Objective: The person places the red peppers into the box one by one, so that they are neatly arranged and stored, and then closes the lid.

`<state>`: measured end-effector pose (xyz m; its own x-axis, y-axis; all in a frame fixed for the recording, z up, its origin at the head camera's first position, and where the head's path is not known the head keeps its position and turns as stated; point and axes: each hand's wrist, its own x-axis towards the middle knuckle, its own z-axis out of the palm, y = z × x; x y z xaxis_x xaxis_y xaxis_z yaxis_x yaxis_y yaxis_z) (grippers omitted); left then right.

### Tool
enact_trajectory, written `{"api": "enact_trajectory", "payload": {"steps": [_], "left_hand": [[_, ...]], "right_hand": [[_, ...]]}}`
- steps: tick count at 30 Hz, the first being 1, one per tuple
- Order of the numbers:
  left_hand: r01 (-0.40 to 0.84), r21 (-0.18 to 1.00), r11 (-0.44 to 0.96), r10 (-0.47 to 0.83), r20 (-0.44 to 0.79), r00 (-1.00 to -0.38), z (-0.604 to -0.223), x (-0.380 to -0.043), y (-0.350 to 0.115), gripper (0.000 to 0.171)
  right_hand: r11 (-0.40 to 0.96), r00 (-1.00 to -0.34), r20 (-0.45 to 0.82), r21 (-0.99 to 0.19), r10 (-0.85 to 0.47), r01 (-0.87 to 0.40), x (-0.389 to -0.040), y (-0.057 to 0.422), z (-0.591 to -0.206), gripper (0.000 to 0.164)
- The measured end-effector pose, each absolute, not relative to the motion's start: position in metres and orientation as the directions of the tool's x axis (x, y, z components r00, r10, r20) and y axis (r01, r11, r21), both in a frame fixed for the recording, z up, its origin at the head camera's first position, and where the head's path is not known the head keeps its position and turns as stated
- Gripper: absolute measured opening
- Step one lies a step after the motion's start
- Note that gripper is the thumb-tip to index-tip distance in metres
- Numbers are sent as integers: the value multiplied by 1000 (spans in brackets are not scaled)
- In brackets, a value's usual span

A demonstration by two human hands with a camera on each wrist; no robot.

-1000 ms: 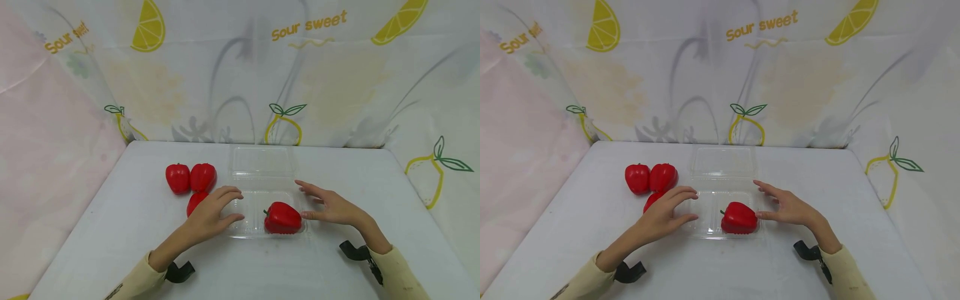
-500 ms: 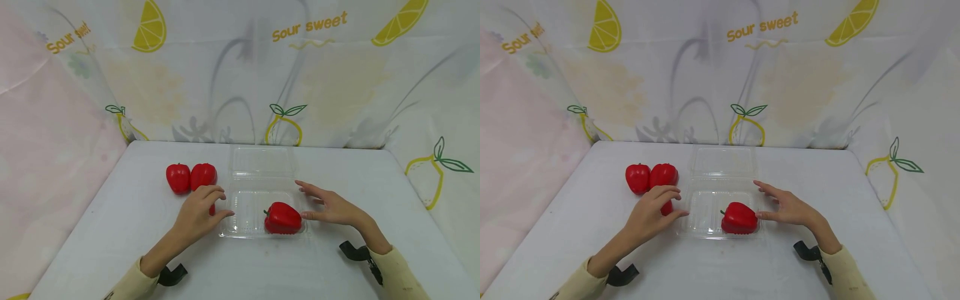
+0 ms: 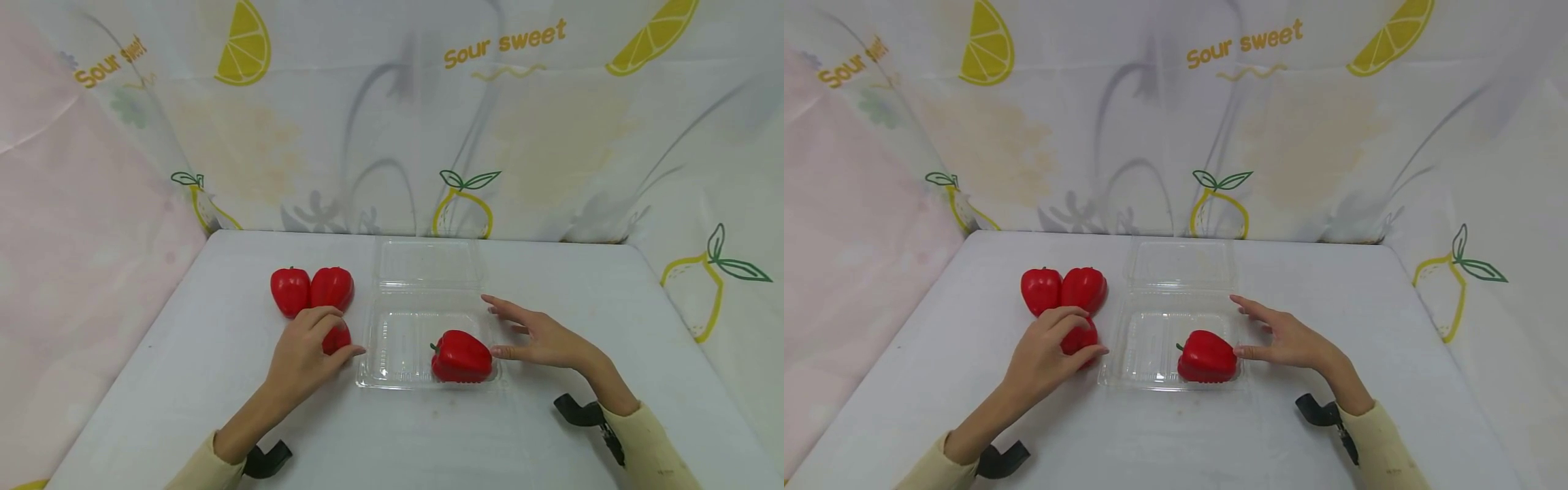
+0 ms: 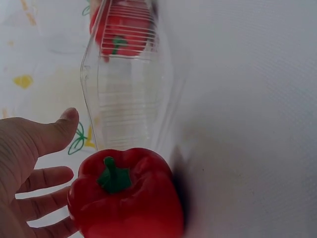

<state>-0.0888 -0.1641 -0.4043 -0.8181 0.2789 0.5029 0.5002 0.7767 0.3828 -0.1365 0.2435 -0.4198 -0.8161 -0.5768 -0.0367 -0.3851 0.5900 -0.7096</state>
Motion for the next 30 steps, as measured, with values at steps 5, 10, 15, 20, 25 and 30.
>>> {"api": "enact_trajectory", "payload": {"steps": [5,10,15,20,25,30], "left_hand": [[470,375,799,248,505,-827,-407,-88,-168,52],[454,364,814,241,498,-833,-410,-86,-171,53],[446,351,823,236,503,-832,-412,-85,-172,54],[445,347,826,234,507,-829,-414,-83,-172,57],[445,351,824,237,500,-833,-415,-81,-174,56],[450,356,819,239,501,-832,-416,-78,-177,56]], "right_hand": [[603,-822,-42,-701,-569,-382,-136,243,-419,88],[616,-825,-54,-693,-562,-375,-136,242,-418,89],[612,-826,-50,-696,-562,-375,-136,242,-419,88],[610,-824,-49,-697,-564,-376,-136,242,-419,88],[605,-821,-43,-698,-570,-383,-137,243,-420,87],[602,-821,-44,-702,-570,-380,-136,243,-420,87]]}}
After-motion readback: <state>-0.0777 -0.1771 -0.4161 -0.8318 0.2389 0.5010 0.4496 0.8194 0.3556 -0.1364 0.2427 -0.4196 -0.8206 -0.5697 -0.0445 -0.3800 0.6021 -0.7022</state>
